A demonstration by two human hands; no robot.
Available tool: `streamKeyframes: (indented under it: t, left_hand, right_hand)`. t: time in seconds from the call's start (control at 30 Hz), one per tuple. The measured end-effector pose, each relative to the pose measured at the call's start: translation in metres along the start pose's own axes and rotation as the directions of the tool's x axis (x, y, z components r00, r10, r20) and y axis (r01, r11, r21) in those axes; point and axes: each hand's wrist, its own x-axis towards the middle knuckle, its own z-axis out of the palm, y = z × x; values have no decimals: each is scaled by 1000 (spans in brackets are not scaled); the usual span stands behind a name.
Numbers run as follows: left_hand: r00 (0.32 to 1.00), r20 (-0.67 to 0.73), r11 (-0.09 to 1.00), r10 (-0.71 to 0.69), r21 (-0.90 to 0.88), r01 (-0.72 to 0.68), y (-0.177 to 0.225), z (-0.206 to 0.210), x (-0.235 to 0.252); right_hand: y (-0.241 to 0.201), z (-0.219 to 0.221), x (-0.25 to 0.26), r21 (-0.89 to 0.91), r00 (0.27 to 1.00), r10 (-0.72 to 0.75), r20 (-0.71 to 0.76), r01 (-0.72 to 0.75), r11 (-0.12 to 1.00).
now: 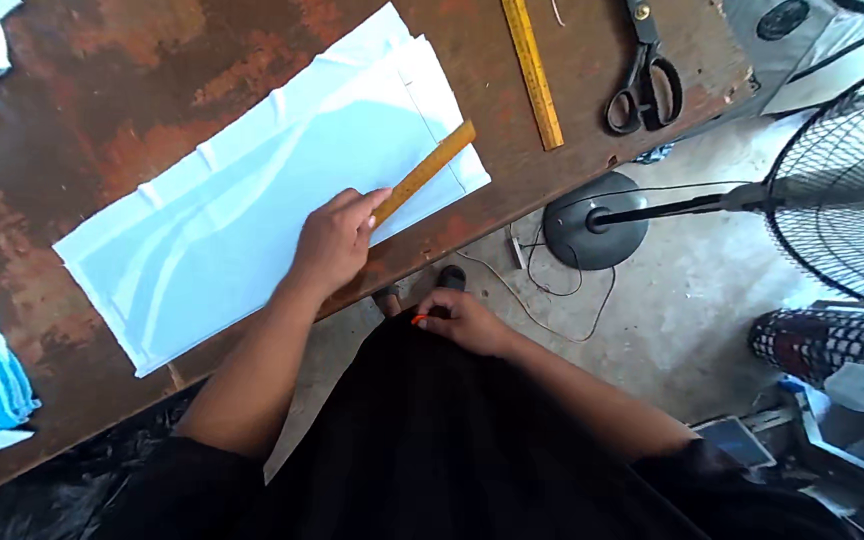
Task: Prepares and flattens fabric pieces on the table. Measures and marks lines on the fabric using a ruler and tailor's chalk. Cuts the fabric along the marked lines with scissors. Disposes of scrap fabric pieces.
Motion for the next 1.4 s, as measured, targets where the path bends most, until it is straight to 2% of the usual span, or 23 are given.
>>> streamKeyframes:
  t: [0.1,0.2,0.37,0.53,0.63,0.73,0.9,0.97,1.17,1.4]
  left_hand:
    - [991,9,985,136,102,-136,-29,-1,-11]
    - [975,3,968,220,119,-219,-42,8,-15]
    - [969,-10,963,248,108,-245,-48,17,-12]
    - [968,-18,961,250,126,-245,-55,17,-12]
    - [972,-22,965,233,126,-229,-57,19,-11]
    - [972,-26,964,235,130,-230,-60,20,-10]
    - [973,-40,968,228,117,-222,-60,22,-10]
    - [973,-45,969,226,111,-220,-61,22,-10]
    - [969,-41,966,243,100,-238,-63,23,-10]
    - [965,-64,964,254,96,-247,-64,25,-9]
  right_hand:
    - [20,0,-14,-22,985,111,-133,-115,993]
    - [32,3,-29,21,948,229,-223,-230,973]
    - [34,12,-41,44,911,328,-249,-327,944]
    - [22,20,-34,-11,908,305,-285,-322,947]
    - [18,25,-26,-68,898,133,-420,-177,982]
    - [10,23,-12,-205,850,-70,-521,-46,978]
    - [-2,8,24,-446,684,-378,-624,85,891]
    - [-6,-2,39,-548,636,-458,-621,65,834]
    - [-13,-19,75,-731,558,-603,-571,-11,682]
    - [-11,-17,79,-780,614,-594,-520,-57,624]
